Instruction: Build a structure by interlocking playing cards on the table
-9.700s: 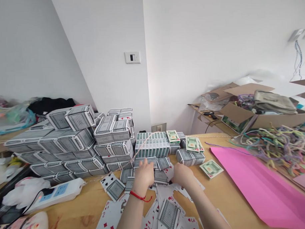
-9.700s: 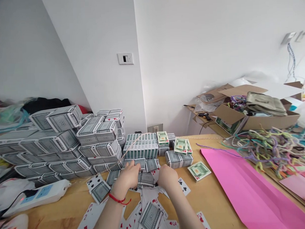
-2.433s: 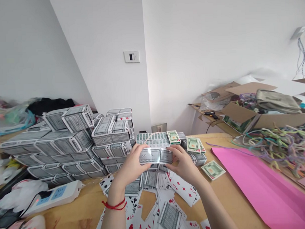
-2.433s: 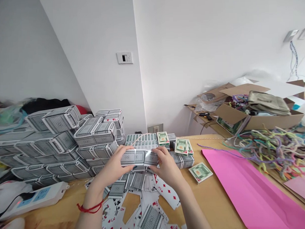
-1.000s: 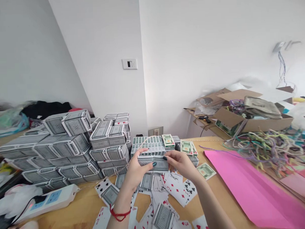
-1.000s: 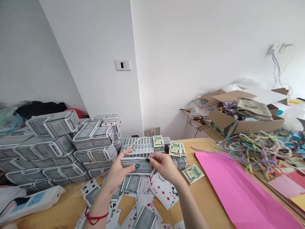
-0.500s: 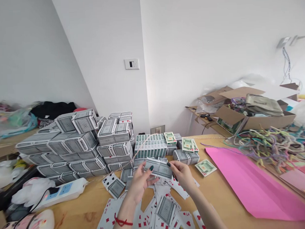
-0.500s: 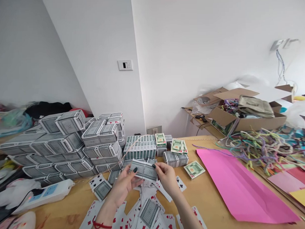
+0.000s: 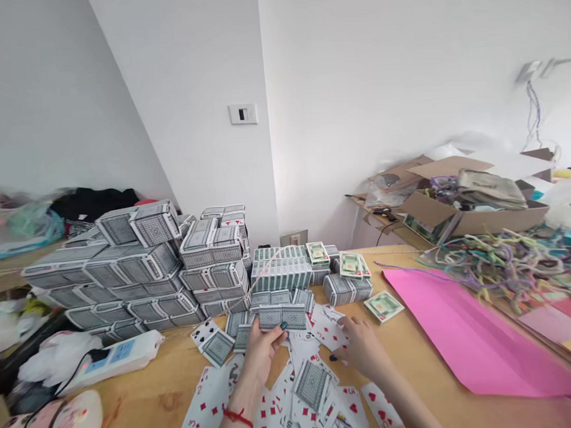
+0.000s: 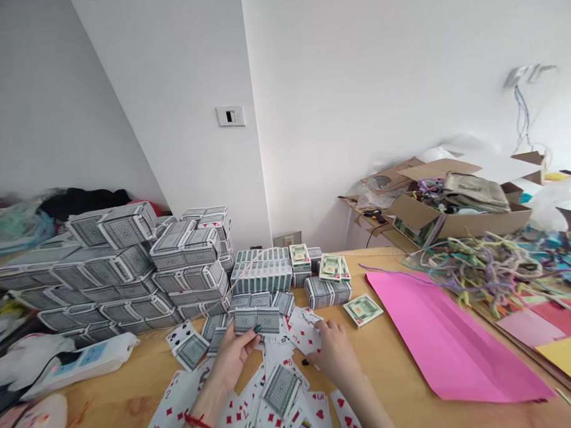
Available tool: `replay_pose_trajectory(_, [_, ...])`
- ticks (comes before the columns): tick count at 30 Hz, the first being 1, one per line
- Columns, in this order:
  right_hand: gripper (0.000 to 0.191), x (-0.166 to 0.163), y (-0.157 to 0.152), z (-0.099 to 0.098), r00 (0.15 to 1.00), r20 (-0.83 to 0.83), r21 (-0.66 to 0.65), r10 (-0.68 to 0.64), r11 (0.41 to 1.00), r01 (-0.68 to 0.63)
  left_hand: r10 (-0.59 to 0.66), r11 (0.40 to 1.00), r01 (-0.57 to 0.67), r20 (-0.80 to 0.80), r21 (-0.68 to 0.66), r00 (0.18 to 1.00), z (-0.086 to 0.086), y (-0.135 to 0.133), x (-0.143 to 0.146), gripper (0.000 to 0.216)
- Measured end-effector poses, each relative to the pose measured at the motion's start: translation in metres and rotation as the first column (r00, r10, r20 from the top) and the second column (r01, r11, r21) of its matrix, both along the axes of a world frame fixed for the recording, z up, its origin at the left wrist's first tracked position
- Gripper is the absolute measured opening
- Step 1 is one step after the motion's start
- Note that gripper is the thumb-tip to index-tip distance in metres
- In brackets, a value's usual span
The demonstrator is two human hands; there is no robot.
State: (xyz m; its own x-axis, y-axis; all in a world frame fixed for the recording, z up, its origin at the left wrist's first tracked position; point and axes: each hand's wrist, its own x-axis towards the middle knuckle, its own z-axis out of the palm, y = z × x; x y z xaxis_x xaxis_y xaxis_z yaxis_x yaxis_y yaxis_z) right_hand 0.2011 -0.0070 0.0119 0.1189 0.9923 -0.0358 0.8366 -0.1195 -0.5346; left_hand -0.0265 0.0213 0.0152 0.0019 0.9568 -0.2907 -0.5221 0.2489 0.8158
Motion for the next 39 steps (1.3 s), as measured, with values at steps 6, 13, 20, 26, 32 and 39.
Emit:
replay_pose_trajectory(6, [0.028, -0.009, 0.001, -0.004, 0.996, -0.021, -0.048, -0.090, 0.995, 0.089, -0.029, 1.000, 0.029, -0.006, 0.004, 1.000, -0.005, 0.001, 0.002, 0.053])
replay_pose_trajectory(13, [0.017, -0.007, 0.005, 0.010, 0.933, -0.348, 0.003, -0.090, 0.995, 0.098, 0.069, 0.998, -0.069, 0.059, 0.002, 0.996, -0.008, 0.002, -0.001, 0.050])
replay_pose_trajectory(20, [0.016, -0.009, 0.005, 0.005, 0.871, -0.464, 0.026, -0.160, 0.981, 0.194, 0.092, 0.995, -0.089, 0.069, -0.036, 0.993, -0.009, 0.002, -0.002, 0.057])
replay_pose_trajectory(26, [0.024, -0.004, 0.005, 0.015, 0.841, -0.521, 0.042, -0.145, 0.980, 0.194, 0.107, 0.994, -0.105, 0.153, -0.021, 0.982, -0.009, 0.004, -0.002, 0.054])
replay_pose_trajectory(32, [0.034, -0.013, 0.007, 0.027, 0.506, -0.857, -0.026, -0.096, 0.989, 0.144, 0.161, 0.987, -0.152, 0.299, -0.054, 0.941, -0.005, 0.005, -0.003, 0.044])
replay_pose_trajectory(39, [0.025, -0.033, 0.003, 0.036, -0.046, -0.995, -0.083, -0.085, 0.995, -0.048, 0.182, 0.983, -0.173, 0.360, -0.059, 0.915, -0.010, 0.008, -0.004, 0.039])
